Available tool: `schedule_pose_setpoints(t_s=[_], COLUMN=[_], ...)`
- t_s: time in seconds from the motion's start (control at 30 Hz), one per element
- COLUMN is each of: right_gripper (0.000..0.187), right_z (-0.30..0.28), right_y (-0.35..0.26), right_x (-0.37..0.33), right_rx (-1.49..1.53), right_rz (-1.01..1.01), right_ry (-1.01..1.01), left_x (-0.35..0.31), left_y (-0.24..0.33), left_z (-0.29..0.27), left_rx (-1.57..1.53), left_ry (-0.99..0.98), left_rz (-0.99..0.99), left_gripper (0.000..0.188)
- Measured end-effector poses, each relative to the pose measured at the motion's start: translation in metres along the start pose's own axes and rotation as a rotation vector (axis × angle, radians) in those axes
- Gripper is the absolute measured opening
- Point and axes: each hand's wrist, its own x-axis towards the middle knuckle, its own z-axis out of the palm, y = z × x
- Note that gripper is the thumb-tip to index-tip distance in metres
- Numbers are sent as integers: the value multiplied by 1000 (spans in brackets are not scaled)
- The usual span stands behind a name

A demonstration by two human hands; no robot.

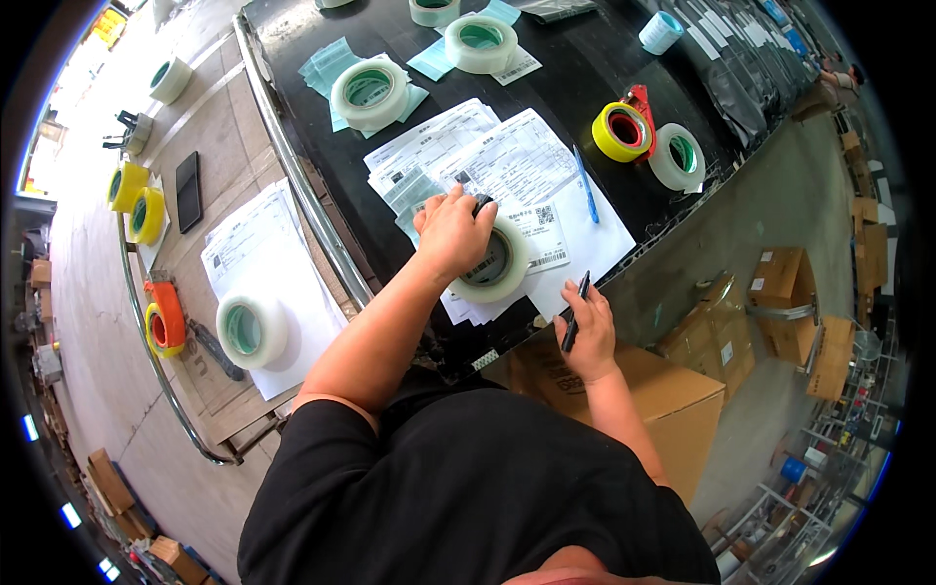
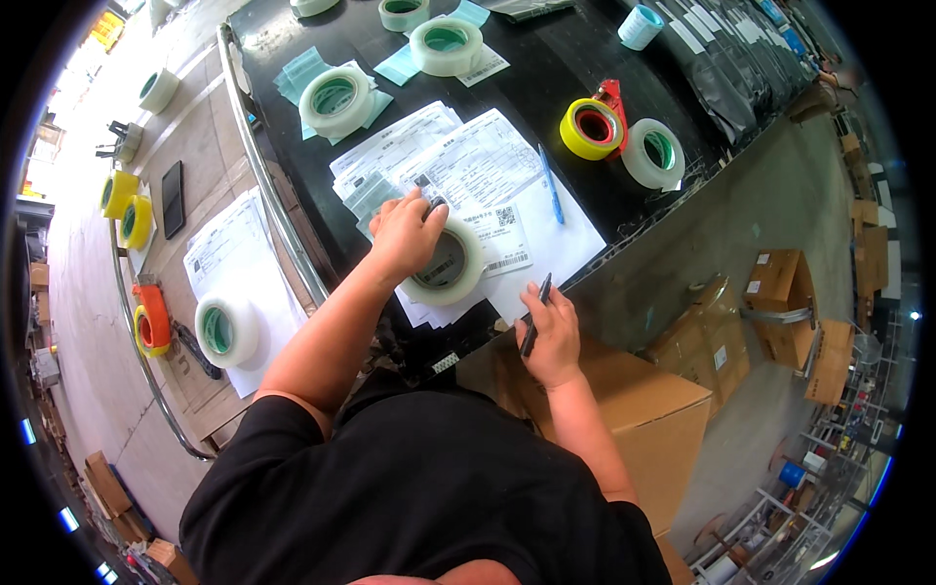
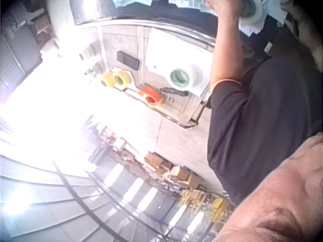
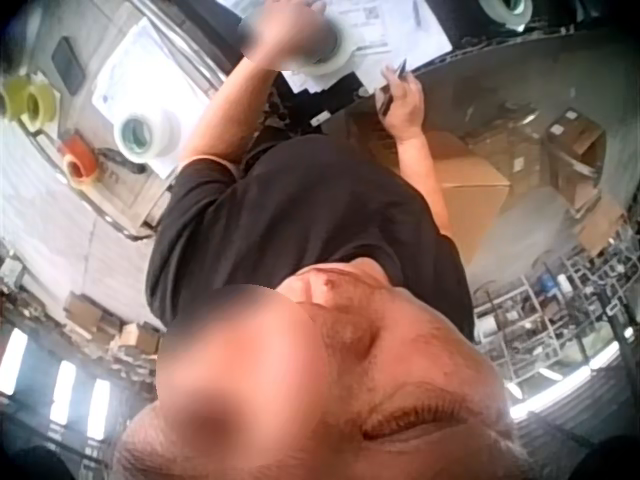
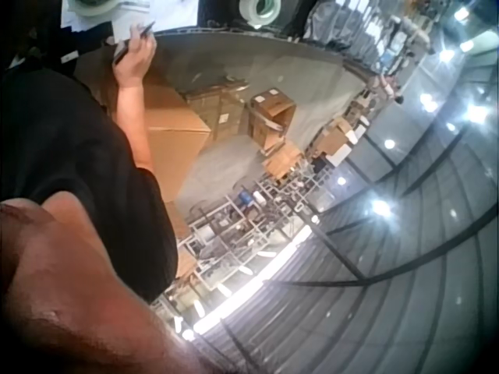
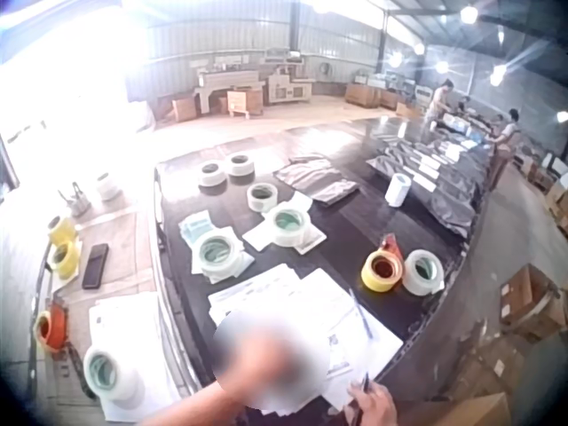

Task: The person writes on a box, places items inside, and then seals the box using a tape dispenser.

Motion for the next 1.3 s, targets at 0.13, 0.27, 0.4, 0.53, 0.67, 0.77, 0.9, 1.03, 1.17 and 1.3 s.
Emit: schedule_pose_setpoints(t_s=[0.13, 0.27, 0.4, 0.53, 0.67, 0.77, 0.9, 1.03, 1.17, 1.3], right_gripper=[51, 43, 41, 44, 49, 53, 56, 57, 56, 59], right_z=[-3, -23, -48, -68, -82, -90, -95, -101, -90, -77], right_y=[1, 1, -1, 6, 23, 33, 35, 21, -36, -94], right_x=[-1, -12, -42, -97, -183, -261, -357, -475, -564, -697], right_rx=[48, 63, 55, -36, -132, -164, -198, -434, -468, -1006], right_rz=[15, 37, 154, 307, 486, 740, 1069, 1256, 1567, 1721], right_ry=[31, 109, 149, 155, 177, 240, 420, 522, 810, 905], left_x=[2, -34, -89, -129, -151, -165, -183, -205, -238, -276], left_y=[-2, 14, 38, 47, 51, 60, 73, 101, 136, 177], left_z=[0, -1, 3, 24, 60, 85, 128, 188, 222, 244], left_rx=[-41, -22, -153, -232, -308, -303, -250, -226, -178, -168], left_ry=[11, 334, 66, -144, -274, -447, -666, -806, -863, -938], left_rz=[5, 477, 783, 894, 970, 972, 958, 961, 909, 848], left_gripper=[41, 20, 27, 27, 28, 29, 34, 40, 43, 44])
